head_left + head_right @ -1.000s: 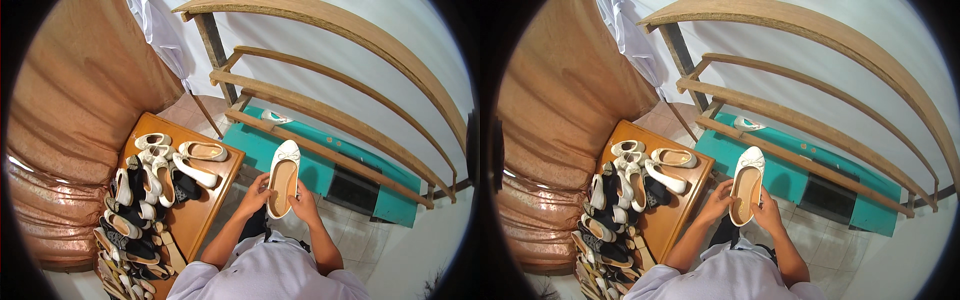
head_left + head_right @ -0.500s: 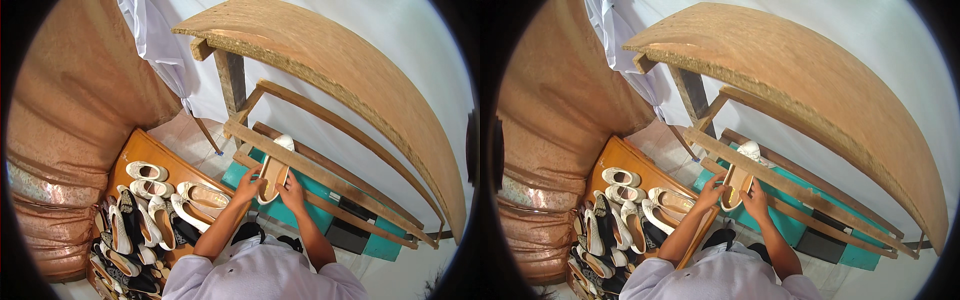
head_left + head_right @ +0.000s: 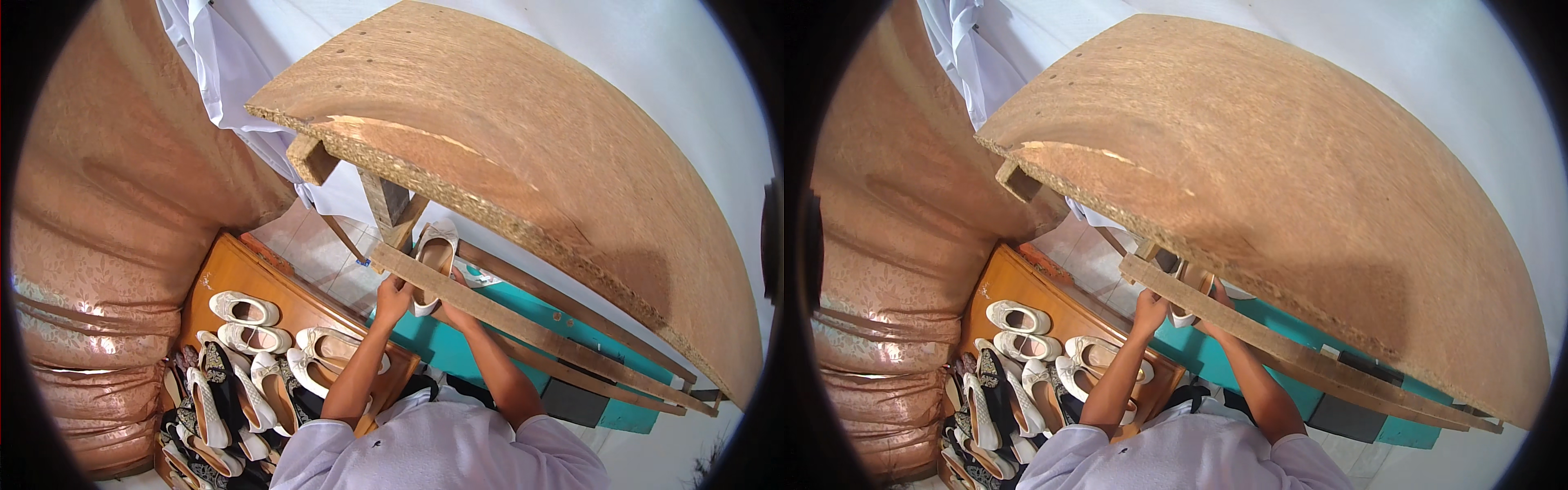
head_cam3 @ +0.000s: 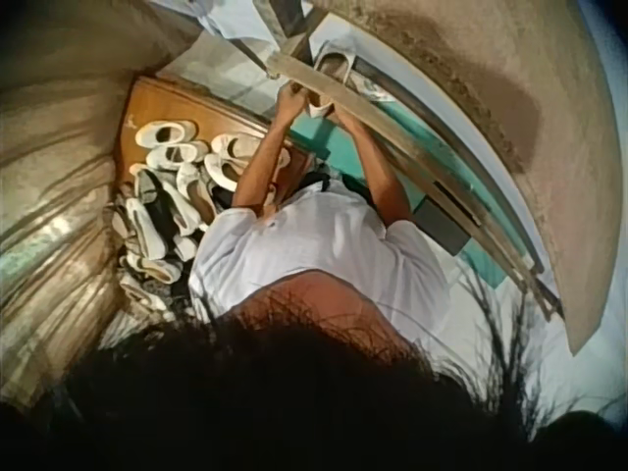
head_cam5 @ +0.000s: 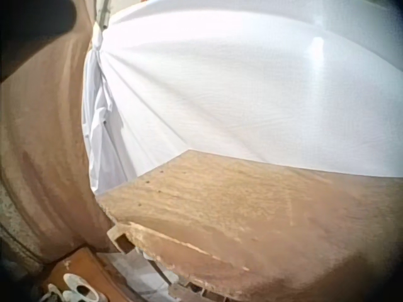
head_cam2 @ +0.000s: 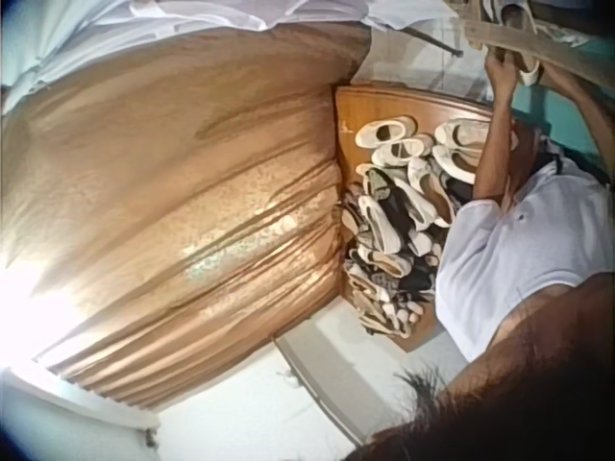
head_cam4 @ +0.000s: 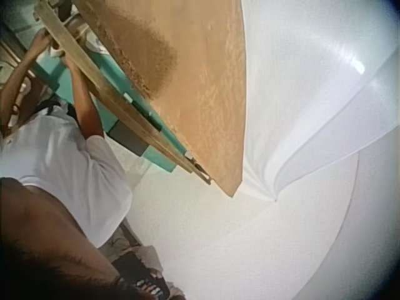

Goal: Organizing various styles of women's shoes from a table onto a multi-tiered wooden rack.

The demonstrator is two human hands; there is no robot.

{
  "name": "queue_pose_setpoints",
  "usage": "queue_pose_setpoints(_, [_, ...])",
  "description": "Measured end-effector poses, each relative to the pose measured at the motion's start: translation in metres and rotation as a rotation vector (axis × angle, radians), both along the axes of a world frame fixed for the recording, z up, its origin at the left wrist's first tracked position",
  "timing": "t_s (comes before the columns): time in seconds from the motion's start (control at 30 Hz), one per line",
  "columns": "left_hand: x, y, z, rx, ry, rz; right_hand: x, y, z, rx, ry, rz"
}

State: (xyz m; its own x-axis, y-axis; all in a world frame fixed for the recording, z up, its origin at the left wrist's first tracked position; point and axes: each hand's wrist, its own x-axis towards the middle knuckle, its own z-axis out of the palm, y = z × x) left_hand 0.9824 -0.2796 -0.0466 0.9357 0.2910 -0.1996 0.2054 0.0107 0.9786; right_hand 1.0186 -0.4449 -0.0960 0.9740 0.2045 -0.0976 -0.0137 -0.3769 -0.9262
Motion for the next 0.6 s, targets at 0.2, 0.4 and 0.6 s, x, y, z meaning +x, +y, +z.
queue_pose_setpoints(0.2, [-0.005,0.004,0.003,0.238,-0.059,0.008,-0.008,0.012,0.054,-0.097,0.162,-0.026])
queue_pose_setpoints(0.4, [0.002,0.018,-0.005,0.339,-0.039,0.138,-0.004,0.043,0.081,-0.075,0.118,0.046])
queue_pose_setpoints(0.6, [0.010,0.024,-0.013,0.334,-0.039,0.212,-0.003,0.045,0.024,-0.183,0.071,-0.013])
